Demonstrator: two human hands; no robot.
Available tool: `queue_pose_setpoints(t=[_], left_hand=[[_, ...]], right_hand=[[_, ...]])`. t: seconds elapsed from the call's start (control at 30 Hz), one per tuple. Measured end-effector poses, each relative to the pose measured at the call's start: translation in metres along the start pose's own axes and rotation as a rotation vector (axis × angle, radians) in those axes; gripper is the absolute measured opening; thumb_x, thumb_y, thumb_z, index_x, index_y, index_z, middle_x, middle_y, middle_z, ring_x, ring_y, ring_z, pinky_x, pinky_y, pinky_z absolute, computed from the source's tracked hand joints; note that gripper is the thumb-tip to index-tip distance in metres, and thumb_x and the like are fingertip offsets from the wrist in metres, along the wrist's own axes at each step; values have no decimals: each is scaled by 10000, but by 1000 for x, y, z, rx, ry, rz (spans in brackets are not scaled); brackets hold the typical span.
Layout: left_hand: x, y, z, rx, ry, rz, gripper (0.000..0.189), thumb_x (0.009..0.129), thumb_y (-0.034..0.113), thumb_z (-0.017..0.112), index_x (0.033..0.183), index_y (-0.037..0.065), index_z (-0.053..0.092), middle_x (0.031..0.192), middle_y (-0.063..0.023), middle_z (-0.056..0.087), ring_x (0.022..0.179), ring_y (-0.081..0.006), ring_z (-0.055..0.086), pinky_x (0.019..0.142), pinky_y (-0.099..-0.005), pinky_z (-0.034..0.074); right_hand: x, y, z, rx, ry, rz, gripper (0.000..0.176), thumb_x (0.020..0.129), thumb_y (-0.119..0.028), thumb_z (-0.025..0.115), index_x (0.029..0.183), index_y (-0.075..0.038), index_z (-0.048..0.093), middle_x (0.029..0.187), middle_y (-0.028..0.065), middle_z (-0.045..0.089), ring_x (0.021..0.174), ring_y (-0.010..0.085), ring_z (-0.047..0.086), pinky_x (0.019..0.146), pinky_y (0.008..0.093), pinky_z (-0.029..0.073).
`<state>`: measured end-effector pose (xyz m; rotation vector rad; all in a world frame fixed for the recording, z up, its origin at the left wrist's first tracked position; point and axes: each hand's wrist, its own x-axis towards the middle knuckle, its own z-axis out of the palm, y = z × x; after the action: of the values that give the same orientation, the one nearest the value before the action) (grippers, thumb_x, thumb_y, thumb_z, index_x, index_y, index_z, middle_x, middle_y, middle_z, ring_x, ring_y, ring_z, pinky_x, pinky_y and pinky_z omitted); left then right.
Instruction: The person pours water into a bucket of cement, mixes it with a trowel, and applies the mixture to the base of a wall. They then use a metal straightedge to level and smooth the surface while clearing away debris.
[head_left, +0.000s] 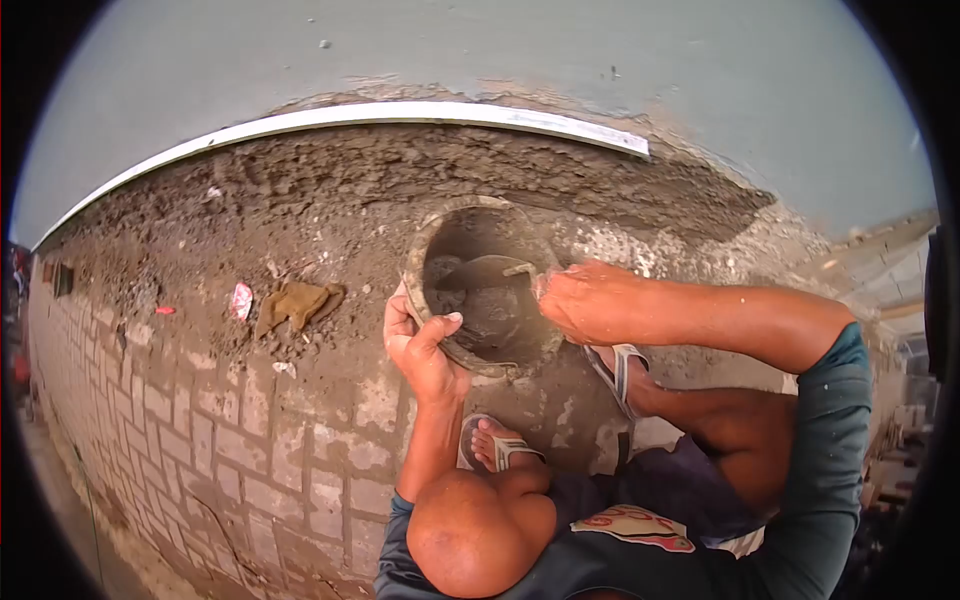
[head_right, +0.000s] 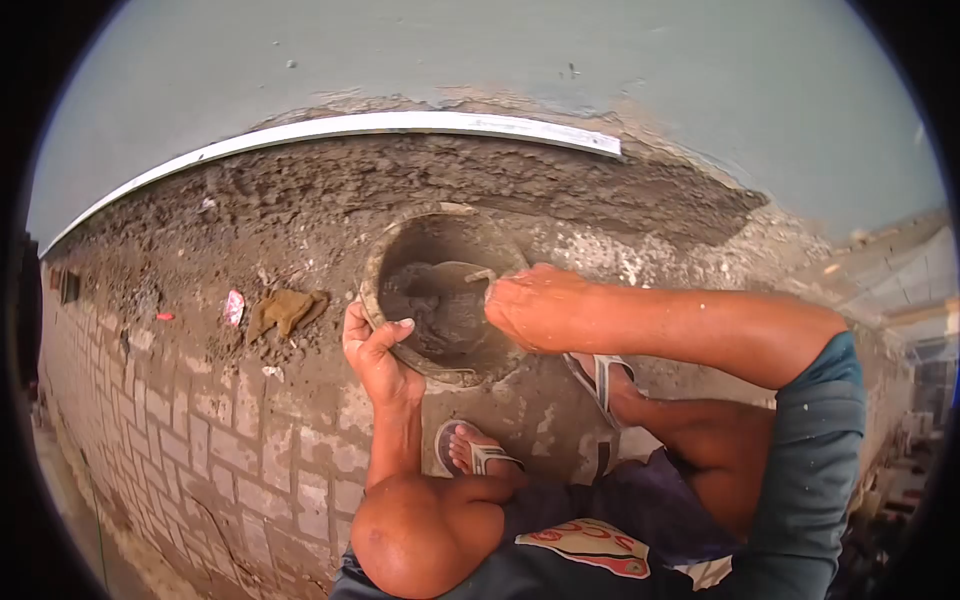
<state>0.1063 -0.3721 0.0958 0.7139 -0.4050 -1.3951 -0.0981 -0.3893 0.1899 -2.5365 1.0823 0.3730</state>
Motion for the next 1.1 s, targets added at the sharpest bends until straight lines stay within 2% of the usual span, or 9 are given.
queue_pose_setpoints(t=[0.1, 0.23, 0.3, 0.33, 0.4, 0.43, 0.5, 0.7, 1.1], left_hand=[[2, -22, 19, 62, -108, -93, 341, 598, -142, 559, 903, 4, 513, 1041, -146, 644, 869, -200, 640, 816, -307, 526], [-11, -45, 37, 151, -224, -132, 352, 592, -123, 581, 917, 3, 533, 980, -116, 640, 849, -180, 628, 788, -294, 519], [-22, -52, 38, 179, -261, -167, 364, 587, -116, 596, 928, 3, 546, 957, -101, 636, 840, -171, 620, 773, -283, 511], [-24, -55, 37, 168, -280, -175, 369, 587, -122, 567, 939, -11, 543, 975, -125, 648, 839, -190, 637, 790, -303, 523], [-27, -54, 35, 174, -295, -207, 368, 590, -126, 533, 941, -14, 533, 966, -143, 659, 829, -213, 653, 806, -323, 535], [-30, -53, 35, 168, -301, -211, 368, 590, -126, 533, 941, -14, 533, 966, -143, 659, 829, -213, 653, 806, -323, 535], [-34, -53, 34, 167, -248, -287, 369, 570, -118, 577, 911, 17, 539, 927, -93, 644, 796, -174, 621, 794, -296, 507], [-50, -62, 39, 233, -261, -276, 406, 597, -142, 511, 967, 22, 535, 939, -114, 656, 823, -223, 642, 808, -324, 532], [-33, -130, 59, 211, -112, -478, 647, 582, -159, 458, 1208, -4, 521, 1137, -165, 631, 1024, -306, 632, 924, -422, 530]], right_hand=[[-18, 14, 20, -193, 5, 259, 180, 868, -160, 543, 805, -2, 602, 882, 213, 644, 865, 364, 659, 729, 450, 531], [-43, 39, 63, 100, -131, 454, 223, 925, -174, 498, 827, 1, 596, 904, 196, 655, 876, 366, 659, 752, 445, 535], [-66, 69, 109, -29, -64, 170, 272, 964, -216, 466, 845, -1, 582, 858, 161, 648, 767, 348, 649, 731, 451, 530], [-72, 63, 93, -23, -62, 197, 272, 964, -216, 466, 845, -1, 582, 858, 161, 648, 767, 348, 649, 731, 451, 530], [-81, 59, 62, 519, -532, 417, 314, 975, -278, 484, 846, -4, 566, 746, 113, 606, 635, 261, 608, 619, 407, 528], [-89, 60, 69, 519, -532, 427, 314, 975, -278, 484, 846, -4, 566, 746, 113, 606, 635, 261, 608, 619, 407, 528], [-100, 57, 97, 1054, -388, 379, 341, 965, -335, 550, 847, -19, 595, 712, 61, 585, 562, 167, 575, 497, 330, 490], [-127, 64, 159, 1540, -204, 307, 326, 947, -352, 570, 859, -40, 605, 703, 36, 577, 542, 122, 555, 431, 289, 448], [-251, 79, 180, 1629, 239, 492, 337, 972, -325, 527, 857, -11, 577, 724, 51, 587, 556, 128, 569, 460, 300, 465]])
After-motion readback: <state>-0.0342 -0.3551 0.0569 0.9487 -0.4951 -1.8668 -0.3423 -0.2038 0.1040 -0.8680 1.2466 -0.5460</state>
